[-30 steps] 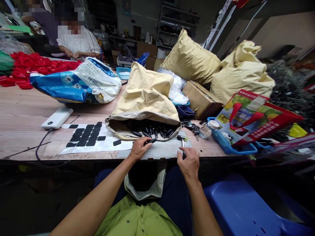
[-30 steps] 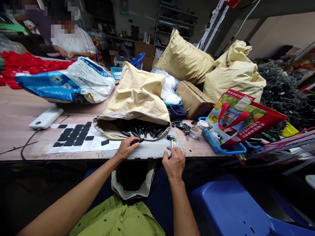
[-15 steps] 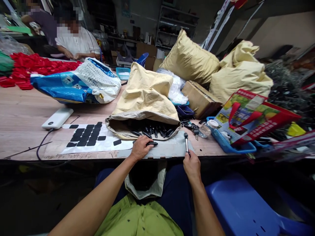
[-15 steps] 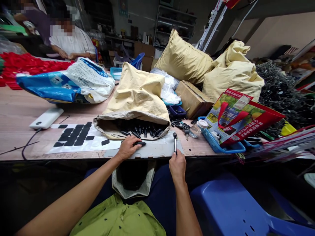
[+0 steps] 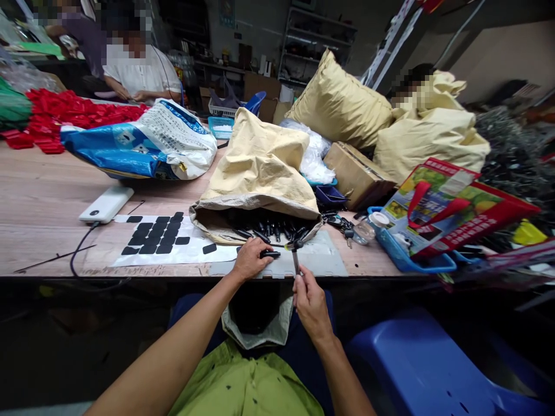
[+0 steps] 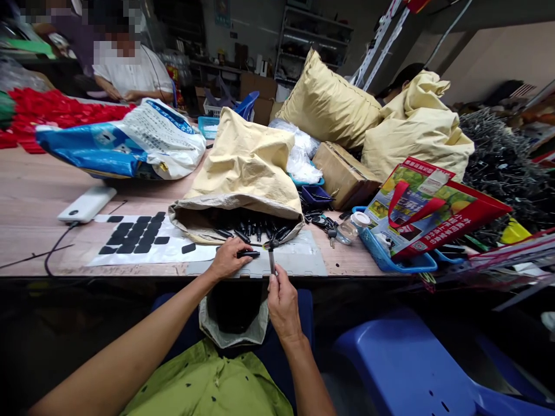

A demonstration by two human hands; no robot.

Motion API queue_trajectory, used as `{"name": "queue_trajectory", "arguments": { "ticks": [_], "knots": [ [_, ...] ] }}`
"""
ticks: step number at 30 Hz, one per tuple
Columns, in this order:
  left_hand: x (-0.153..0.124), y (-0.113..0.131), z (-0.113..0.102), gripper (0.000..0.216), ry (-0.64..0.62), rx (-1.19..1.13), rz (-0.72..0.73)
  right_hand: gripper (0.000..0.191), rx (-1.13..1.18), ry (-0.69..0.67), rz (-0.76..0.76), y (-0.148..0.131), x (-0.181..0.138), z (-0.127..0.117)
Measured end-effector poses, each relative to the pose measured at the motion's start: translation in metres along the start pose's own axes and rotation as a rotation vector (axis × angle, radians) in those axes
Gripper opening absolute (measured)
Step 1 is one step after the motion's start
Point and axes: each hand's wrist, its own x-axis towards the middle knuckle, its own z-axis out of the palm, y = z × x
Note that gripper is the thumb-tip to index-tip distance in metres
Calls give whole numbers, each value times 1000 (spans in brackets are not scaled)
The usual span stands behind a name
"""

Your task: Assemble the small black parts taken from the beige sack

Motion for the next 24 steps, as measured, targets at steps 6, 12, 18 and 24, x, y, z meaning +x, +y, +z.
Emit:
{"name": "queue_trajectory", "arguments": {
  "ticks": [6,12,18,24],
  "knots": [
    [0,4,-4,20,-17,-24,-40,40,-45,-45,-175,-8,-3,16],
    [1,7,-5,16,-22,-20,-64,40,-149,-92,-170,-4,-3,24],
    [1,4,-2,21,-26,-19,-60,42,-120,33,-120,-4,1,15],
    [0,3,-2,19,-25,3,-43,41,-115,-42,-61,4,0,17]
  ]
}}
